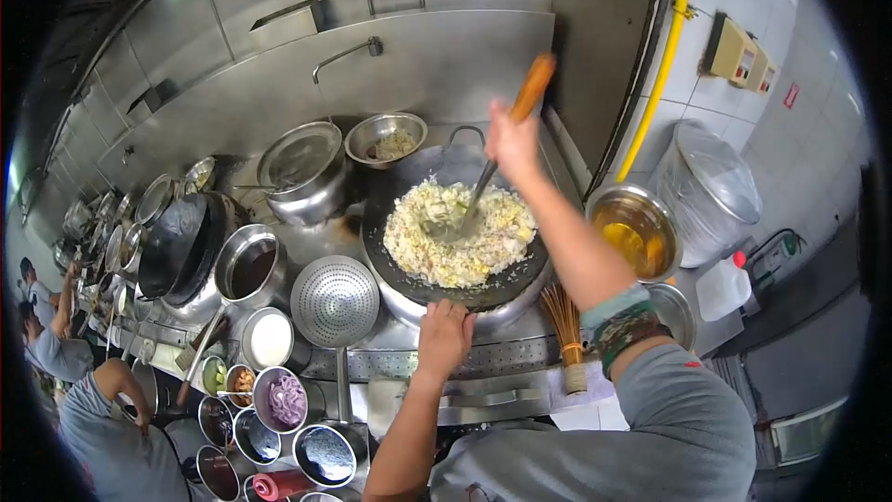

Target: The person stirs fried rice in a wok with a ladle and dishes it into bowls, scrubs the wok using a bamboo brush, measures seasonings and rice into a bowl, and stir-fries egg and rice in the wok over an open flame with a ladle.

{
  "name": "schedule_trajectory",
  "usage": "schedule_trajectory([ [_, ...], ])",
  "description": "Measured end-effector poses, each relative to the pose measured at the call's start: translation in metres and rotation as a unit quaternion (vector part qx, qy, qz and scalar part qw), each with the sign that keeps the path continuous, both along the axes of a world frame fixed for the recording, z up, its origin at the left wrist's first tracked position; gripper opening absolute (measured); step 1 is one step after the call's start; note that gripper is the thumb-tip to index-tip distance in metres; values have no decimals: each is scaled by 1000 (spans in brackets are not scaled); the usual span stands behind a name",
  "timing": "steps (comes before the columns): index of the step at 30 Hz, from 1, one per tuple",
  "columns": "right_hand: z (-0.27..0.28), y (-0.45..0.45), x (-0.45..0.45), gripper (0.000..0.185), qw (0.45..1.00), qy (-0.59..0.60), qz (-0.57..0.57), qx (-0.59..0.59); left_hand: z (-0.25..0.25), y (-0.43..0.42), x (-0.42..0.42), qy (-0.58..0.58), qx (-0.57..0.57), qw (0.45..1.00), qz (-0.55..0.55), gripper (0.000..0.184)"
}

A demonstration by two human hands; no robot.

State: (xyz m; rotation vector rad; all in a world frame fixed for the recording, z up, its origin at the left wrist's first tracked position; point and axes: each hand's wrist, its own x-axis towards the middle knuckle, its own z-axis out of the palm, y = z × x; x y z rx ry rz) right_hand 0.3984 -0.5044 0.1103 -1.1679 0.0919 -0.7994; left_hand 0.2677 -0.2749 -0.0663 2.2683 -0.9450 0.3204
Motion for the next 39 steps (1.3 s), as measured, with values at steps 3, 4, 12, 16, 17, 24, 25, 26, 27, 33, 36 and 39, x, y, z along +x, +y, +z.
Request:
schedule_trajectory([
  [3, -13, -15, 24, 30, 997, 67, 47, 6, 7, 7, -8, 5, -11, 1000, -16, 14],
  [4, 6, -18, 21, 29, 994, 100, 50, -11, 9, 10, -15, 4, -16, 1000, -13, 13],
  [12, 37, 21, -58, 30, 986, 136, -51, -80, 42, 2, -47, 28, -59, 998, -11, 11],
  [16, 4, 32, -89, 33, 973, -6, -136, -185, -14, 36, -73, 14, 9, 1000, 15, 11],
  [17, 8, 38, -103, 35, 988, -46, -96, -112, -9, 37, -77, 12, 5, 1000, 12, 11],
  [24, 33, 29, -99, 33, 995, 33, -81, -42, -2, 7, -19, -33, -52, 998, 4, 14],
  [25, 41, 26, -99, 35, 996, 34, -73, -42, -8, 5, -16, -28, -51, 998, 4, 14],
  [26, 52, 25, -103, 32, 998, 1, -54, -42, -10, 4, -10, -20, -48, 999, 4, 14],
  [27, 57, 23, -107, 30, 998, -23, -36, -39, -9, 2, -6, -27, -51, 998, 12, 14],
  [33, -39, 21, -42, 32, 996, -40, 54, -50, -11, 3, -2, 16, -37, 999, -5, 13],
  [36, 6, -2, -4, 33, 994, 46, 46, -88, -8, 4, -3, 28, -28, 999, -13, 13],
  [39, 63, -45, -18, 40, 983, 46, 149, -92, -11, 2, -1, 18, -39, 999, -7, 12],
])
